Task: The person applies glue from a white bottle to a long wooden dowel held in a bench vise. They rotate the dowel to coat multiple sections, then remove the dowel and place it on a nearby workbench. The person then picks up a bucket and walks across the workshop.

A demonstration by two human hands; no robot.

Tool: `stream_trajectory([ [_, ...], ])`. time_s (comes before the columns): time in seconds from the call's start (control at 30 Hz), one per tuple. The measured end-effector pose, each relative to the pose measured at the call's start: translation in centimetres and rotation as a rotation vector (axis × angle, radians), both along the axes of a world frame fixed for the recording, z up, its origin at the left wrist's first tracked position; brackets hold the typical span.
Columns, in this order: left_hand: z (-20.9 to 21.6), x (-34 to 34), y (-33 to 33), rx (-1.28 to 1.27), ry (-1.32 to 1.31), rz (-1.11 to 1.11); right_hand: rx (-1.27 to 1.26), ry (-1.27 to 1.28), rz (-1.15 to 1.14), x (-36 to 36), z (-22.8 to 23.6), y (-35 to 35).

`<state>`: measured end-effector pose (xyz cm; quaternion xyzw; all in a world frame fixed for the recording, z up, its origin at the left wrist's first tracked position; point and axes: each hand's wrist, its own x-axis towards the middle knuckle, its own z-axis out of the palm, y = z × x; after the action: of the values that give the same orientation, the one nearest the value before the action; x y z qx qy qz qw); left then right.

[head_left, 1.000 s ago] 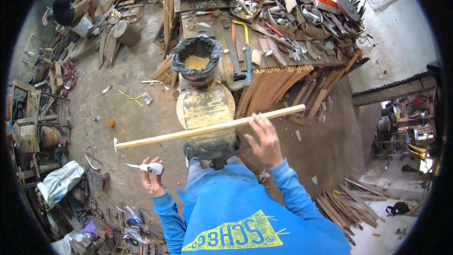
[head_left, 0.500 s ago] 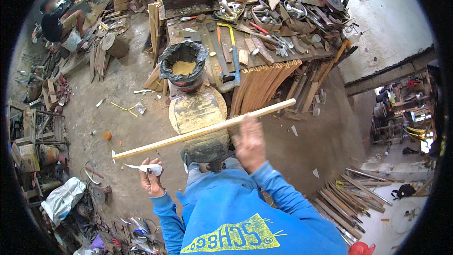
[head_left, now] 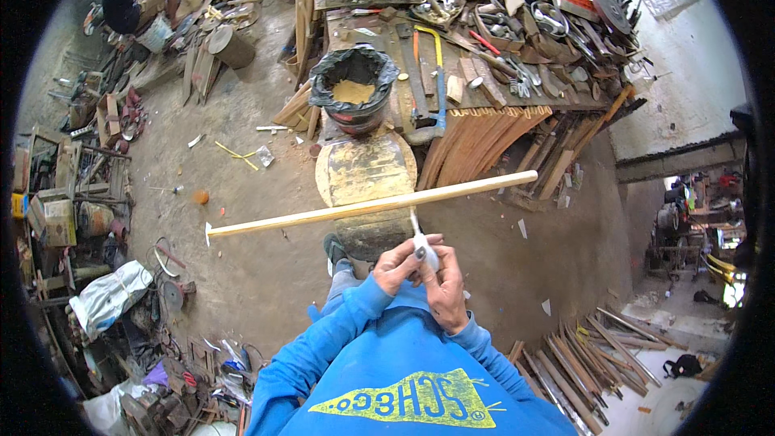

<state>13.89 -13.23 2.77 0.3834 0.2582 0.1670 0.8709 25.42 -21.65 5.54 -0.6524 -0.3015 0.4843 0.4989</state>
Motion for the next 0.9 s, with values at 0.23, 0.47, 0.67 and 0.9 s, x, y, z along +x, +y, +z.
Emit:
stream_trajectory([
  [0.23,0.4,-2.2,-1.9,1.323,0.911,-0.067,0.076,-0.548,-0.127,0.7,-1.2,0.4],
  [0.47,0.0,-3.2,-2.7,1.310,1.072,-0.244,0.216,-0.639,-0.047,0.2,-2.0,1.6],
  [0.67,-0.2,-3.0,-2.9,1.276,1.075,-0.239,0.187,-0.671,0.023,0.3,-1.7,1.8],
  [0.9,-0.3,-3.0,-2.9,1.274,1.072,-0.235,0.177,-0.672,0.047,0.6,-1.5,1.9],
])
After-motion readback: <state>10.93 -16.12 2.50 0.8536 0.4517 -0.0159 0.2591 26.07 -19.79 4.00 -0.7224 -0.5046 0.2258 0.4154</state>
